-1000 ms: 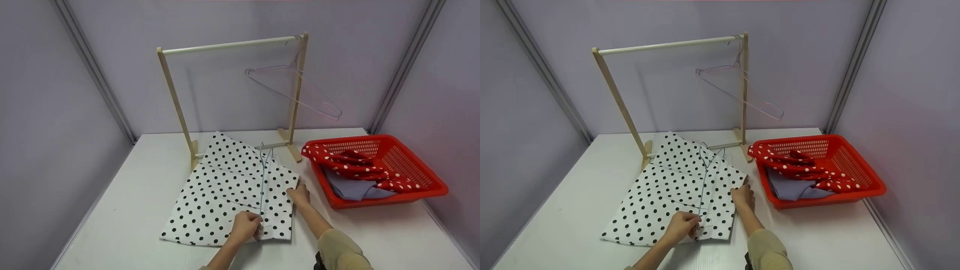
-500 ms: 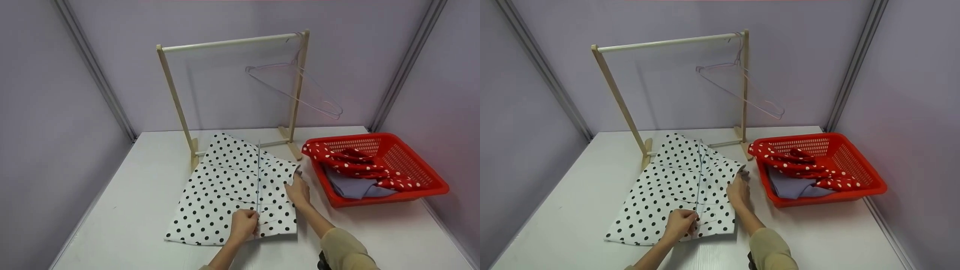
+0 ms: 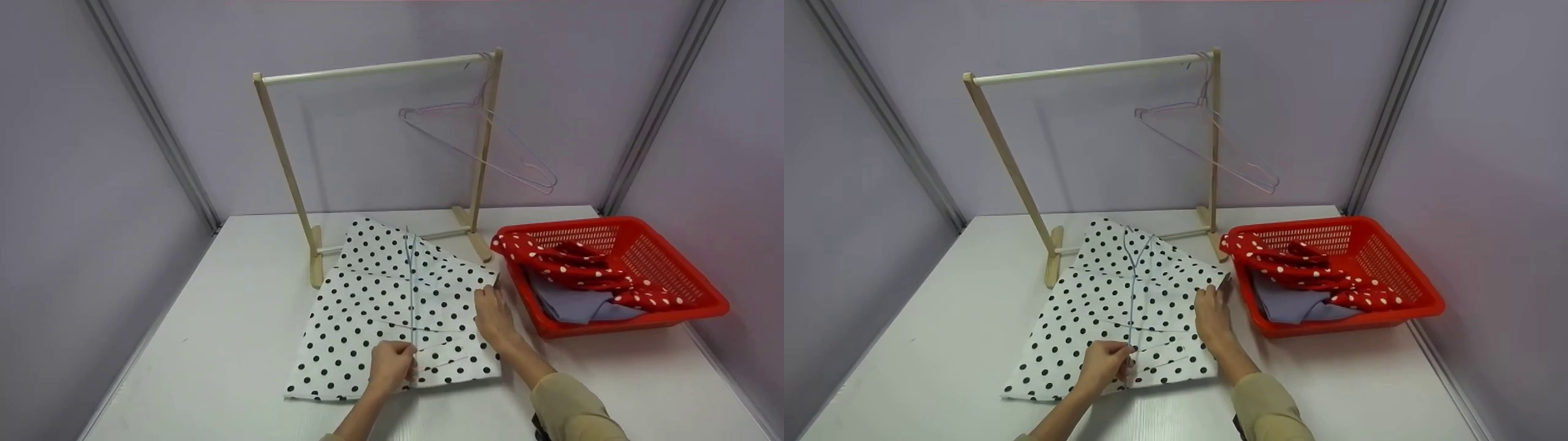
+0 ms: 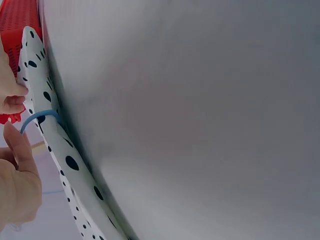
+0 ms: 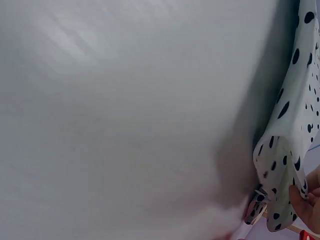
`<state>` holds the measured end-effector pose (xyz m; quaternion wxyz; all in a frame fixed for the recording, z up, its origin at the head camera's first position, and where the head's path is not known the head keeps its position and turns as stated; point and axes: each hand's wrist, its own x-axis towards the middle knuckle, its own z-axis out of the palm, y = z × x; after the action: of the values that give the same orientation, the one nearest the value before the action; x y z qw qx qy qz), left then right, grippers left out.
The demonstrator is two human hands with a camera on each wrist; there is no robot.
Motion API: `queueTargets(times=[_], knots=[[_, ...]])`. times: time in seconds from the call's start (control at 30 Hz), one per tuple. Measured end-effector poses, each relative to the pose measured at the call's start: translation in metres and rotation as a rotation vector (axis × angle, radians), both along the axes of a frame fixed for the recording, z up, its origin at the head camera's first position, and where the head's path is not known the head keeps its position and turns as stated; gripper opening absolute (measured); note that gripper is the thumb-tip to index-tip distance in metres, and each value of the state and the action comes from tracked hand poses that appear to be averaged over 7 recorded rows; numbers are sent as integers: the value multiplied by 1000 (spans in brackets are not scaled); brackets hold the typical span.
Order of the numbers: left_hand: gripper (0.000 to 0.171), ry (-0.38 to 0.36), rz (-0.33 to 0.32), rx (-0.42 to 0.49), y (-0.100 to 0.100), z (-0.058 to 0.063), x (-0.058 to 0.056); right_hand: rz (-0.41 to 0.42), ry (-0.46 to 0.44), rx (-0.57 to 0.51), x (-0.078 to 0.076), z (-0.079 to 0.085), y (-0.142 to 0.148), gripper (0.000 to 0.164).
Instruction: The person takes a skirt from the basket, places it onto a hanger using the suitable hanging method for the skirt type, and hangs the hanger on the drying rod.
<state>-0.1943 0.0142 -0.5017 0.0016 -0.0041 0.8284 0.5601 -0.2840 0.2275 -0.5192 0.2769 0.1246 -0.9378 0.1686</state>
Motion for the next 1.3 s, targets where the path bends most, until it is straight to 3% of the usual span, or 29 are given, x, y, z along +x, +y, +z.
queueTargets(times=[0.13, 0.4, 0.6, 0.67, 0.8, 0.9, 1.0, 1.1, 1.3], knots=[[18, 13, 4, 17, -1, -1, 1, 9, 15, 86, -2, -4, 9, 13], [20, 49, 14, -3, 3, -3, 1, -34, 77, 121, -2, -15, 21, 6], [18, 59, 20, -39, 6, -4, 2, -97, -72, 323, 7, -14, 17, 8], [17, 56, 22, -57, 6, -4, 3, -31, -167, 343, 11, -12, 12, 14], [16, 59, 33, -73, 6, -3, 5, 273, -413, 272, 19, -5, 0, 41], [17, 68, 40, -80, 7, -3, 5, 441, -512, 273, 26, -1, -7, 54], [17, 65, 32, -86, 6, -3, 4, 511, -491, 322, 32, 0, -9, 55], [16, 57, 20, -107, 5, 0, 3, 547, -433, 340, 36, -1, -8, 43], [20, 89, 5, -264, 7, 8, -3, 565, -347, 348, 35, -1, -3, 20]])
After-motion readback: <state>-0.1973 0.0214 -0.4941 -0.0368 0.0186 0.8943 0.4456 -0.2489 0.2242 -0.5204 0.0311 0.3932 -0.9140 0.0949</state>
